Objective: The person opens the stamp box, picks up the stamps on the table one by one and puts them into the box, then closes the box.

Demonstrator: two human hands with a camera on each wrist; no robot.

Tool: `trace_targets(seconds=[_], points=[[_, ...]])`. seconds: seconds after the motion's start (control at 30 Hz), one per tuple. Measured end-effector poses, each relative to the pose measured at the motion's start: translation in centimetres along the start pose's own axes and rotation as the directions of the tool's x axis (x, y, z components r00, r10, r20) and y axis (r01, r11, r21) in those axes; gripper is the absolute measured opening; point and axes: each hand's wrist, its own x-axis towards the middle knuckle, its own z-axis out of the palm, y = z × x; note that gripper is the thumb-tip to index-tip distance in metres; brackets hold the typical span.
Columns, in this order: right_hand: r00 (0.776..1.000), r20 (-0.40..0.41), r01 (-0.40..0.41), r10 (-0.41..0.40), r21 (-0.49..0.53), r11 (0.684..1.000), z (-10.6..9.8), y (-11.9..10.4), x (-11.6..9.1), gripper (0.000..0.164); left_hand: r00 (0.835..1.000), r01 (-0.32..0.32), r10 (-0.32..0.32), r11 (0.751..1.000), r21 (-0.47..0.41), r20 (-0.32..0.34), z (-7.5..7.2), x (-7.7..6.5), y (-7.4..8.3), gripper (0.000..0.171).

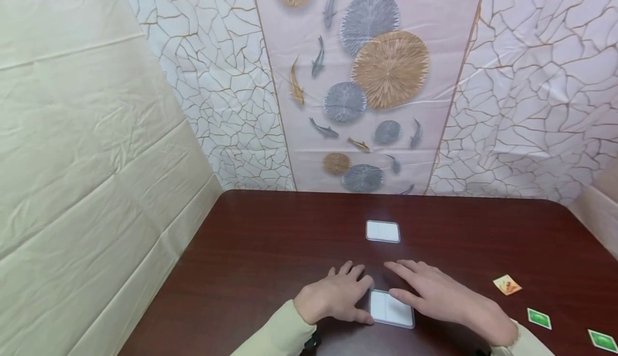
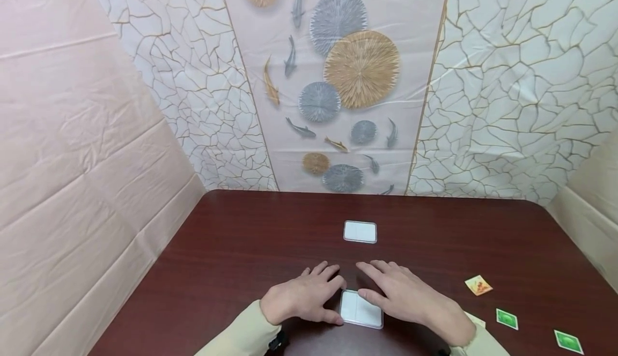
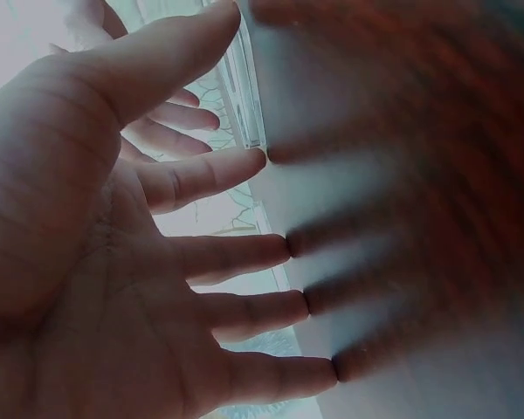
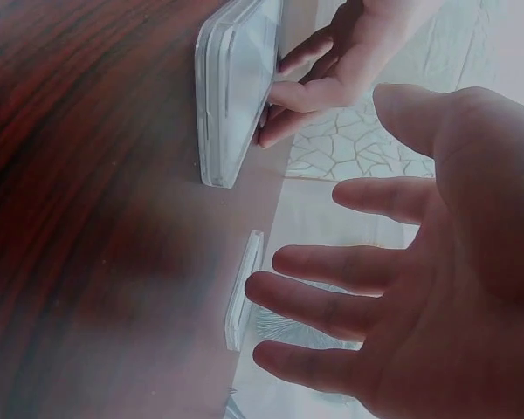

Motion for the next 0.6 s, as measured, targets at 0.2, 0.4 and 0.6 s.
trace_targets(seconds=[0.2,0.4,0.6], points=[[0.998,0.055,0.017,-0.016,-0.007,1.0,-0.1,-0.13,-0.14,0.063,1.0,0.001,-0.001,1.0,0.005,-0.002,-0.04,-0.25,0.14,0.055],[0.994,0.1,0.038,-0.034,-0.044,0.998,0.17,-0.18,-0.35,0.064,1.0,-0.003,0.003,1.0,0.01,-0.008,-0.12,-0.35,0.21,0.055],[0.993,0.109,0.054,-0.049,-0.038,0.998,0.53,-0.28,-0.59,0.068,1.0,0.002,-0.002,1.0,0.02,-0.007,-0.09,-0.2,0.25,0.055]])
